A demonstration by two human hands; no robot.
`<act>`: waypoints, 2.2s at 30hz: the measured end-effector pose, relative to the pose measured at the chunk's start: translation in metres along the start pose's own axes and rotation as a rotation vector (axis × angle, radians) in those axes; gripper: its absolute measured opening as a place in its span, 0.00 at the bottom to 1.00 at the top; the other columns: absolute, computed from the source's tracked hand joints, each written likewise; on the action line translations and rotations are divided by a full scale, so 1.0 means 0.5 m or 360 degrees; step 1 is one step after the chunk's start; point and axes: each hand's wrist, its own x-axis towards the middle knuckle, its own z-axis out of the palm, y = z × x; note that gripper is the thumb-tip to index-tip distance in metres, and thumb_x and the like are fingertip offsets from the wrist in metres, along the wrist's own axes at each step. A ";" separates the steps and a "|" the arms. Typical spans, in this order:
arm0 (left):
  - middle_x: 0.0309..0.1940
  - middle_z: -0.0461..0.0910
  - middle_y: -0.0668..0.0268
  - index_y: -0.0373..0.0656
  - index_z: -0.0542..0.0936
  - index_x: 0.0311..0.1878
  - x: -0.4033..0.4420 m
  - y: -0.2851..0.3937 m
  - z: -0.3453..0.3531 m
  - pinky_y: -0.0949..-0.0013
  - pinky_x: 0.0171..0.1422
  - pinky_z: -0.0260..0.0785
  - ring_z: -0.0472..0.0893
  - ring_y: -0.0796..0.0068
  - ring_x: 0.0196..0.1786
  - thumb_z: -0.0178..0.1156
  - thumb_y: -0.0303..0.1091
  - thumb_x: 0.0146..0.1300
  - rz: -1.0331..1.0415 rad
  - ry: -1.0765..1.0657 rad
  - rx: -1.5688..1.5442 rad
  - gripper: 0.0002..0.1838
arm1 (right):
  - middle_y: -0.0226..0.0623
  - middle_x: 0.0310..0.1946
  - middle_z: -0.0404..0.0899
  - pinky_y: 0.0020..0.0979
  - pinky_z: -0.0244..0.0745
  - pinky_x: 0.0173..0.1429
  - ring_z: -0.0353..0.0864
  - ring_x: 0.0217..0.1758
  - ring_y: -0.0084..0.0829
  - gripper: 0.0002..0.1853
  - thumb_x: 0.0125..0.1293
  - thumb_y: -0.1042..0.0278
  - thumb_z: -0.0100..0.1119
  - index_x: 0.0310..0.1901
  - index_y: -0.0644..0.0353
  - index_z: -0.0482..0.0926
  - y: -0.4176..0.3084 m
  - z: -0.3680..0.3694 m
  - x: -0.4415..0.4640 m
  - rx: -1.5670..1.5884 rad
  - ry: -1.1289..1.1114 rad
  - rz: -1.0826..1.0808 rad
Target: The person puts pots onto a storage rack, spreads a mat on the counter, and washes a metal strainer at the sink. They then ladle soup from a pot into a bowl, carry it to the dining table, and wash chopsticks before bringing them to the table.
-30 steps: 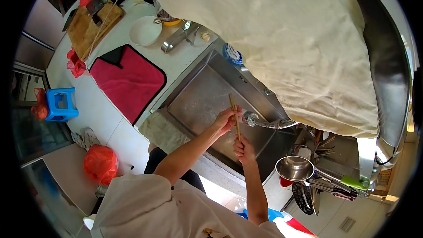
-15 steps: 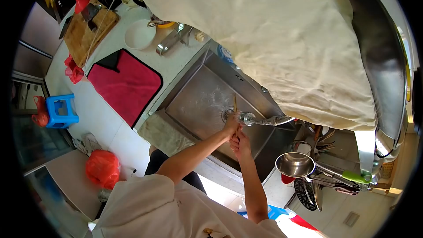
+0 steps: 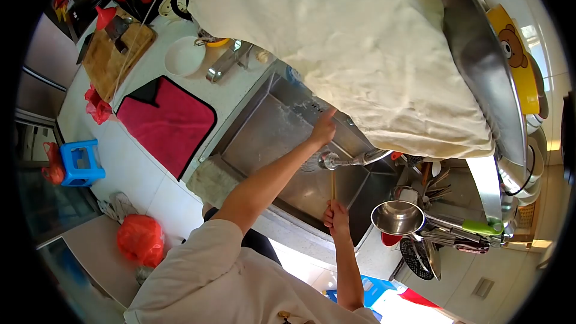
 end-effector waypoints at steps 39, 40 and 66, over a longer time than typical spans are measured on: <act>0.58 0.75 0.59 0.41 0.69 0.59 -0.371 -0.182 -0.926 0.58 0.66 0.64 0.73 0.59 0.62 0.38 0.40 0.73 -0.0989 0.0761 -0.2186 0.19 | 0.25 0.22 0.64 0.22 0.64 0.24 0.62 0.20 0.18 0.14 0.74 0.64 0.44 0.56 0.58 0.71 0.085 0.277 -0.157 -0.0090 -0.0284 -0.0267; 0.58 0.75 0.60 0.42 0.69 0.58 -0.376 -0.182 -0.924 0.58 0.66 0.64 0.73 0.59 0.62 0.37 0.40 0.73 -0.1026 0.0760 -0.2121 0.19 | 0.25 0.23 0.64 0.21 0.64 0.25 0.63 0.22 0.18 0.14 0.74 0.64 0.44 0.56 0.58 0.71 0.086 0.277 -0.161 0.0016 -0.0354 -0.0245; 0.39 0.80 0.62 0.39 0.76 0.41 -0.250 -0.184 -1.237 0.67 0.42 0.75 0.80 0.68 0.41 0.59 0.34 0.64 -0.0495 0.1156 -0.2199 0.09 | 0.36 0.20 0.74 0.33 0.76 0.27 0.78 0.19 0.30 0.12 0.72 0.64 0.43 0.34 0.61 0.73 0.270 0.378 -0.104 -0.1004 0.0311 -0.0718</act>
